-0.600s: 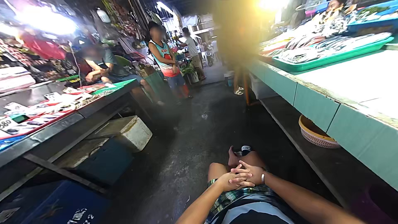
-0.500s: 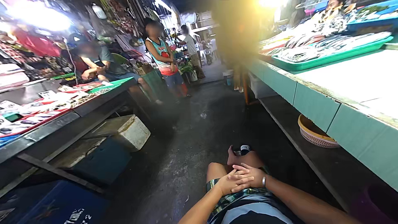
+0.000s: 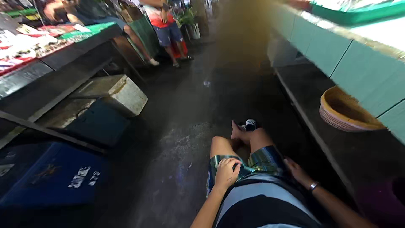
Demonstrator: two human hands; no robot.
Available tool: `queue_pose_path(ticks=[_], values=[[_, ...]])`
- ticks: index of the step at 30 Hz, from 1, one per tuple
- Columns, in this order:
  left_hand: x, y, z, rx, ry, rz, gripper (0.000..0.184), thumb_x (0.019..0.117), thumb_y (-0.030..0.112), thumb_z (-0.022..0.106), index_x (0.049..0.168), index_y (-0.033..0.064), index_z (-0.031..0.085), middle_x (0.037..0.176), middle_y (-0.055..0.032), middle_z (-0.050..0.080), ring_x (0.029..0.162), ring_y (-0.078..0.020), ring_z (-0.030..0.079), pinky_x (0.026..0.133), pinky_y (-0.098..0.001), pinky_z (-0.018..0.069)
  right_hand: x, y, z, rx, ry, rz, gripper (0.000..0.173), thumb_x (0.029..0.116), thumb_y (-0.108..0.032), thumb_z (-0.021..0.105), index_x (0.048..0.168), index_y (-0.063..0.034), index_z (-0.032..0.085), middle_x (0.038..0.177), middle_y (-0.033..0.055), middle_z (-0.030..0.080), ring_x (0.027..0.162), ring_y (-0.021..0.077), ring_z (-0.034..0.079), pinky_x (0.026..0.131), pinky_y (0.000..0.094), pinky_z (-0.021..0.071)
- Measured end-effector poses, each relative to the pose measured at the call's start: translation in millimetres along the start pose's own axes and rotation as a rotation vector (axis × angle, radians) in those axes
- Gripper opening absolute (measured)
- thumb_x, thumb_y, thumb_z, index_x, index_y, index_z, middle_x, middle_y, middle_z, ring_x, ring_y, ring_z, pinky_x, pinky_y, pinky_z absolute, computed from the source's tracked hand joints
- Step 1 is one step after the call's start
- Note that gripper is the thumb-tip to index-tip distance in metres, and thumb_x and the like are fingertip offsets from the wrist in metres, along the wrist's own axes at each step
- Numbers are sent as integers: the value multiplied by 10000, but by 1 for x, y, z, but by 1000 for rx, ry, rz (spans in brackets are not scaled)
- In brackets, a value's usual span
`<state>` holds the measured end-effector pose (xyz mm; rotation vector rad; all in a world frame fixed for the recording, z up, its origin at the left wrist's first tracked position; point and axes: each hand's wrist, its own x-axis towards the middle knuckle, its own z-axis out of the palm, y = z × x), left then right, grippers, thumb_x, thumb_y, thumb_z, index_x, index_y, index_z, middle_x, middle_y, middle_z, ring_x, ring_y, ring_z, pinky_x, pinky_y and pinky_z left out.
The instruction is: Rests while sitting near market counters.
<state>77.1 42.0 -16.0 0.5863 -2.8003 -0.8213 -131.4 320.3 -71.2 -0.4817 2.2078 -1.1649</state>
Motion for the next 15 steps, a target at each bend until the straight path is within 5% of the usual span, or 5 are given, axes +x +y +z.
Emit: queue_pose_path(ticks=[3,6,12,15], values=[[-10,-1,7,-129,126,46,262,1021,283,546,1088,188,781,1178,30,741,1200,-120,639,1126,-407,445,-31,29,-6,-103,5,123,464,1127,-300,390,1481,-24,506,1417,244,582,1303,365,576,1103,547,443],[-7,-5,1,-188,157,8,232,1019,249,568,1079,186,783,1146,37,742,1173,-101,644,1104,-387,477,-52,36,-6,-202,-18,72,443,1123,-226,388,1382,93,554,1322,355,595,1243,470,589,1074,623,433],[0,-9,-3,-62,60,-43,259,1021,338,549,1112,244,773,1182,81,732,1199,-87,628,1107,-416,466,-61,37,-23,-148,-130,279,450,1103,-314,451,1438,-33,559,1339,272,624,1228,427,615,1045,649,462],[3,-11,1,-75,68,-21,272,1019,330,530,1116,240,768,1173,75,730,1188,-92,629,1110,-437,454,-64,43,-34,-65,-200,355,437,1080,-281,505,1487,-120,510,1301,229,645,1049,383,695,897,600,570]])
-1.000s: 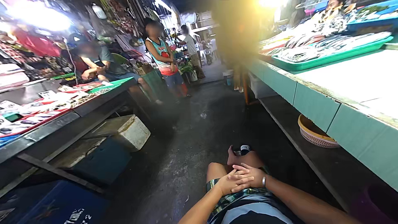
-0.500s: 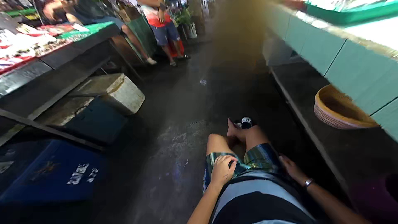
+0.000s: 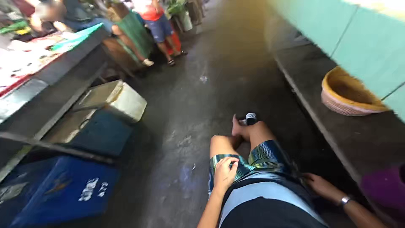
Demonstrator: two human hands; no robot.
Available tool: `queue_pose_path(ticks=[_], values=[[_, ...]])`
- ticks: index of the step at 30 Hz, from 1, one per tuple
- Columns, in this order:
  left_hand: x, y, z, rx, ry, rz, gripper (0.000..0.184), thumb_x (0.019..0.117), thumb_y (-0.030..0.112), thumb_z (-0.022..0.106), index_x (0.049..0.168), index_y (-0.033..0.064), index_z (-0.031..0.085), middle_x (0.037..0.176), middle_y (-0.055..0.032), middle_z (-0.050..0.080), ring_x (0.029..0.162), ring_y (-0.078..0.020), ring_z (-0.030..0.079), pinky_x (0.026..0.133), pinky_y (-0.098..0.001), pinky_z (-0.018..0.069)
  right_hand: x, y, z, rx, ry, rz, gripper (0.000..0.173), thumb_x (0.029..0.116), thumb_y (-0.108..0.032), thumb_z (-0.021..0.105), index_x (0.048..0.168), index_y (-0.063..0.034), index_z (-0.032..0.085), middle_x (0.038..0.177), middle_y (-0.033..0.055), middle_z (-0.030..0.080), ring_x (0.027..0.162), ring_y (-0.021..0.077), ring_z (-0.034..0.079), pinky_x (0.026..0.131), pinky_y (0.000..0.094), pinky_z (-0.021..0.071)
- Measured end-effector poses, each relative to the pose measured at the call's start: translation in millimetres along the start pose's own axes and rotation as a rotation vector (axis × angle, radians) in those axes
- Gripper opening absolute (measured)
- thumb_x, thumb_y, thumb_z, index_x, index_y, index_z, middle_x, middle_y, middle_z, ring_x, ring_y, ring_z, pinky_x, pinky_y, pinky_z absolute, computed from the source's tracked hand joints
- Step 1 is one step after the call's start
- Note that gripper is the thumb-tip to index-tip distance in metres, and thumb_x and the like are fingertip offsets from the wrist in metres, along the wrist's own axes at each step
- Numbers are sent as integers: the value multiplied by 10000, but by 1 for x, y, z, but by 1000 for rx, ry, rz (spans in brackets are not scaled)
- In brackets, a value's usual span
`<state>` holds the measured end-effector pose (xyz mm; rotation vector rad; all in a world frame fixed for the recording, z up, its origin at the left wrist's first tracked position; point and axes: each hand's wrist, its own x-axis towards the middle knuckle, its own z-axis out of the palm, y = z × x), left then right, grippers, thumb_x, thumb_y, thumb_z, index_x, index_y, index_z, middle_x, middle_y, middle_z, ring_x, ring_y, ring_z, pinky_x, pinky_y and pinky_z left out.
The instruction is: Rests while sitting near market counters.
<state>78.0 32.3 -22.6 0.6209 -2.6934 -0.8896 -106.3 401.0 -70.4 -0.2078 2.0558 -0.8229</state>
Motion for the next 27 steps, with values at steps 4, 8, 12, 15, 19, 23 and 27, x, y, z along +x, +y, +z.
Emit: queue_pose_path(ticks=[4,8,12,15,19,23,27], values=[[1,1,-2,-2,10,-34,255,1005,324,541,1098,265,771,1149,104,727,1167,-75,625,1093,-414,452,-7,6,-1,91,-80,22,578,999,-69,576,1548,-120,402,1225,262,655,926,390,715,814,568,603],[3,3,-2,2,-19,-74,261,1007,348,538,1110,275,767,1160,111,722,1180,-66,614,1103,-410,440,-8,14,12,204,5,81,478,976,-35,593,1441,-16,483,1182,269,655,922,378,708,804,553,603],[2,0,-1,-9,-8,-85,250,1006,347,549,1099,271,769,1153,112,722,1168,-53,616,1098,-392,445,-14,17,14,365,-2,107,300,1030,-112,526,1296,21,567,1029,206,660,830,291,677,750,494,586],[3,-1,1,-5,-8,-94,242,1002,346,556,1093,276,769,1133,116,723,1154,-50,620,1081,-385,459,-16,19,14,361,-23,92,296,1006,-84,567,1281,26,569,1049,212,661,854,297,685,764,507,593],[4,-1,1,12,-5,-93,245,1002,353,551,1092,282,768,1133,122,721,1150,-46,620,1078,-384,462,-26,9,18,330,52,123,312,986,-85,589,1278,27,595,1039,209,670,830,281,680,748,488,588],[5,-2,0,17,-7,-98,255,1008,359,544,1096,274,769,1129,110,724,1150,-62,623,1076,-399,459,-26,7,26,297,134,77,295,1002,-89,571,1268,31,618,1107,228,665,934,302,658,814,521,549],[4,-2,0,12,-4,-105,248,1006,351,547,1087,276,770,1126,107,726,1151,-68,624,1073,-400,459,-25,22,22,264,77,-19,330,997,-76,593,1312,24,598,1206,233,658,1079,324,657,929,538,541]])
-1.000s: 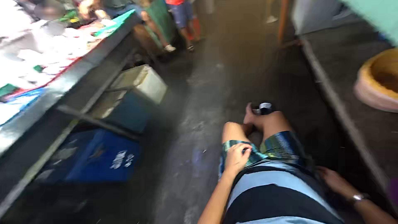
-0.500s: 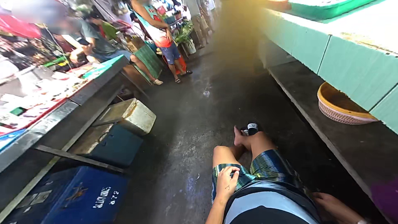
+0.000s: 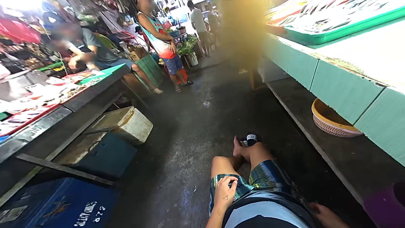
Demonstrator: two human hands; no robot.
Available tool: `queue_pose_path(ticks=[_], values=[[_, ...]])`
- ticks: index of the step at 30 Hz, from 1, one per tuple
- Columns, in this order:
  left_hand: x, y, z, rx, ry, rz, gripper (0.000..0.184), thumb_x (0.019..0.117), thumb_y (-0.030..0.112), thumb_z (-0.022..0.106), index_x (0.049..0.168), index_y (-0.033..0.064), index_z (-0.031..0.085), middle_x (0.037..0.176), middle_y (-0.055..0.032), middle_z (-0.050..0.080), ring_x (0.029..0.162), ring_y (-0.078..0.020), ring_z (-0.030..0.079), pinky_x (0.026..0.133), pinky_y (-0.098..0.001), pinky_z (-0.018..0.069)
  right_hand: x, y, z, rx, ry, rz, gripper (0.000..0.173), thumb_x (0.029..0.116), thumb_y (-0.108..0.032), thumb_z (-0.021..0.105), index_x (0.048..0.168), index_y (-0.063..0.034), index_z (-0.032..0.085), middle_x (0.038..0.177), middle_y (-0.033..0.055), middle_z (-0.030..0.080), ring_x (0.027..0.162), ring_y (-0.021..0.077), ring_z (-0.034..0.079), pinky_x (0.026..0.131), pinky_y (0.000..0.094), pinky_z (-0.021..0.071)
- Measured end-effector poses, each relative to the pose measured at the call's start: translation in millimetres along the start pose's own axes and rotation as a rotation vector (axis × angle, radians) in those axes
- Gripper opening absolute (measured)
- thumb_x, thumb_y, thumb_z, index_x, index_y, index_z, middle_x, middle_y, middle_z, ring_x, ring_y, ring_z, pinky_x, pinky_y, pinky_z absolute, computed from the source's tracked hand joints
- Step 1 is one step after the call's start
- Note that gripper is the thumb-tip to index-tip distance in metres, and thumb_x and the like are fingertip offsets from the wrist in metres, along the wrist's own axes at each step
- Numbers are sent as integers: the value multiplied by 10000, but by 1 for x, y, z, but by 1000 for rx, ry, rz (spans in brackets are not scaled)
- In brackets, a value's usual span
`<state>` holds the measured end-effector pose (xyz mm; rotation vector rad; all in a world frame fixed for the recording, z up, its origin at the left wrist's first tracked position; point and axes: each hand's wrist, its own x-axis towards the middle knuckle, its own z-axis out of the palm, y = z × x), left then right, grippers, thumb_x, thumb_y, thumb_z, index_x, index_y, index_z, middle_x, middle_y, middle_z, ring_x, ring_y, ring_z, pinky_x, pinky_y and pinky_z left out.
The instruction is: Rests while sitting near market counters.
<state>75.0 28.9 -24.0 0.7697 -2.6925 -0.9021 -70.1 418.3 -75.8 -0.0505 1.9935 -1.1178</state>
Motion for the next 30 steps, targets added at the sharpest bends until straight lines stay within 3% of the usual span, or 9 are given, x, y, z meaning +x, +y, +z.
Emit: queue_pose_path(ticks=[3,11,14,16,18,21,23,26,30], values=[[1,0,-1,10,-5,-3,252,1008,362,544,1091,281,767,1126,113,723,1151,-61,620,1084,-395,449,4,6,-9,24,-90,5,359,972,-83,633,1317,5,587,1180,212,673,1014,313,691,873,528,584],[3,-1,-2,23,4,3,251,1007,367,548,1083,279,770,1116,116,724,1140,-56,625,1065,-386,463,13,-3,-3,46,-49,-29,292,878,49,604,1167,15,630,1013,182,673,876,278,659,751,500,561],[2,-2,0,32,-9,1,259,1010,371,542,1083,273,770,1121,113,723,1145,-60,622,1075,-386,456,23,-24,-19,-473,-136,-110,272,904,-68,685,1157,27,663,1081,238,692,1010,369,686,891,587,558],[1,0,-2,51,-7,10,268,1009,382,536,1083,274,769,1121,107,725,1142,-65,625,1076,-385,453,7,-66,-15,-832,-94,-109,355,927,-187,701,1250,-43,669,1240,234,678,1188,416,639,994,656,491],[2,1,-1,54,-3,24,273,1010,386,533,1083,272,770,1117,104,725,1138,-67,625,1076,-386,449,-14,-106,2,-937,29,-180,427,920,-167,698,1338,-97,648,1359,233,619,1272,464,568,1010,719,436],[3,2,1,57,-5,20,274,1007,389,533,1084,280,771,1127,115,724,1148,-65,624,1087,-386,444,-23,-151,43,-958,89,-387,461,902,-35,634,1358,-94,601,1416,217,556,1319,450,520,1003,663,475],[1,1,1,55,-2,20,273,1005,388,533,1081,280,772,1126,113,725,1146,-63,624,1083,-390,447,-11,-163,72,-920,74,-595,370,928,-78,621,1293,-118,661,1362,217,586,1319,451,506,1011,652,475],[1,0,0,41,19,44,271,1004,366,536,1082,267,775,1119,102,732,1143,-70,634,1081,-411,455,19,-173,109,-777,-158,-849,303,971,-168,612,1258,-192,704,1297,137,655,1275,362,557,1094,620,399],[2,-2,1,5,53,70,243,991,339,556,1055,264,779,1090,107,735,1114,-70,641,1045,-398,478,58,-184,126,-629,-315,-845,300,938,-214,646,1218,-118,695,1193,103,695,1140,256,651,1037,509,494]])
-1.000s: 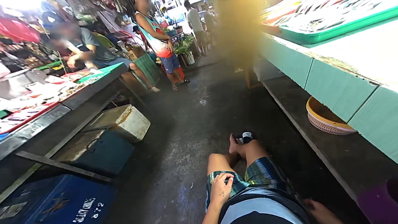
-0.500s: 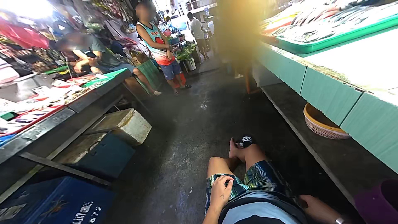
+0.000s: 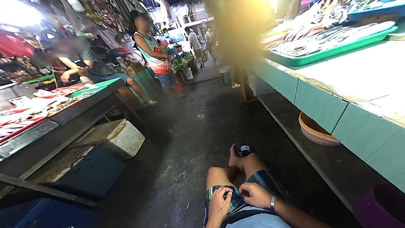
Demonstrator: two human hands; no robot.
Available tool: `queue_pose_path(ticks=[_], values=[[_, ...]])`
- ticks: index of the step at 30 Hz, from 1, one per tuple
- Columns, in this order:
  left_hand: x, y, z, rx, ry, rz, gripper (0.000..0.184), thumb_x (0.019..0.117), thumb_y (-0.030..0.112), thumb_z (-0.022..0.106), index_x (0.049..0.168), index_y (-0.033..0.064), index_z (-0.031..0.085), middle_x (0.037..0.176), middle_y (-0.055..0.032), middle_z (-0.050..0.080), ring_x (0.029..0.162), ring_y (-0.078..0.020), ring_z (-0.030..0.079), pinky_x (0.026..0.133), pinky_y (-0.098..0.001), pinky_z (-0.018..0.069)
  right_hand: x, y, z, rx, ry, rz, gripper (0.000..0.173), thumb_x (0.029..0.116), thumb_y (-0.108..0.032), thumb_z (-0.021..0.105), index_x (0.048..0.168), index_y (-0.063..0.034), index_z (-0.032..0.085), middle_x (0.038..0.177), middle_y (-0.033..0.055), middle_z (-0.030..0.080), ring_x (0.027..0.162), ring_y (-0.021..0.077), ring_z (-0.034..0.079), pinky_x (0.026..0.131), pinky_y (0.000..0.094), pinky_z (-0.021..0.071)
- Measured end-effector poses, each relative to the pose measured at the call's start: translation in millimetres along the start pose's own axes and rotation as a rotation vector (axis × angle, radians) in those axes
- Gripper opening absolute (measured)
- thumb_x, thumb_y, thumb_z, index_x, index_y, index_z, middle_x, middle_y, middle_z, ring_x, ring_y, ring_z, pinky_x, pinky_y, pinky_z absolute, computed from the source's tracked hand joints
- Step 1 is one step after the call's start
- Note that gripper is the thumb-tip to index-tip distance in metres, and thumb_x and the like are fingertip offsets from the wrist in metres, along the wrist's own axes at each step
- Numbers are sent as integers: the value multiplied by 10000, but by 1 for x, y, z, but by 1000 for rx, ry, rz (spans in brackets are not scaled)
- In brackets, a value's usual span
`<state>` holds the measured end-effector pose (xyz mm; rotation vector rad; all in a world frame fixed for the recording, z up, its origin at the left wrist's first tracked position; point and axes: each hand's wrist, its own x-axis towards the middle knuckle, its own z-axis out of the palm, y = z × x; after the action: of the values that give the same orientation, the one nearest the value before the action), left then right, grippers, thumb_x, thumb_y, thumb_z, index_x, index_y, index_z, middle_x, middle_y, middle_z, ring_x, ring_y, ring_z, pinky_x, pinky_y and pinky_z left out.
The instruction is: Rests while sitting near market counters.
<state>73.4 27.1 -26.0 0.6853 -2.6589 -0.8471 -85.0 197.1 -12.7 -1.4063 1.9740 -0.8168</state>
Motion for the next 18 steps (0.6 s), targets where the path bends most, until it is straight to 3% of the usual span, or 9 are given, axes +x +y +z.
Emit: queue_pose_path(ticks=[4,8,12,14,16,18], values=[[3,5,5,-19,0,24,232,987,340,564,1041,275,779,1086,115,733,1104,-55,643,1032,-382,490,1,8,-5,-2,-11,1,339,925,-214,657,1240,-95,687,1199,123,693,1142,272,650,1023,504,499],[3,11,7,0,-13,28,232,984,364,579,1054,277,782,1080,106,736,1102,-83,648,1030,-422,487,-12,14,-5,90,76,-45,288,908,-175,693,1177,-74,708,1130,120,703,1067,234,671,977,434,540],[-4,3,2,-10,26,21,224,977,310,594,1047,228,790,1063,48,749,1085,-155,667,1005,-480,494,-6,9,-4,89,43,-71,281,918,-188,707,1171,-66,705,1126,129,700,1061,245,669,980,442,532],[-7,6,-5,-38,29,-15,220,982,284,596,1046,203,790,1061,22,751,1081,-167,669,1005,-469,497,0,5,-3,68,10,-78,285,924,-188,702,1181,-66,703,1138,137,696,1085,262,661,1001,462,520],[-8,35,-28,-79,-86,-125,248,1024,240,578,1128,129,773,1163,-58,739,1184,-216,642,1074,-454,447,4,1,-3,70,2,-88,284,922,-171,702,1180,-53,704,1140,151,699,1093,278,663,1006,481,515],[-9,34,-28,-85,-78,-119,241,1019,232,583,1120,124,774,1150,-55,741,1170,-210,649,1064,-443,457,5,0,-2,61,-3,-84,288,923,-172,701,1187,-58,706,1146,146,702,1098,276,664,1011,480,513]])
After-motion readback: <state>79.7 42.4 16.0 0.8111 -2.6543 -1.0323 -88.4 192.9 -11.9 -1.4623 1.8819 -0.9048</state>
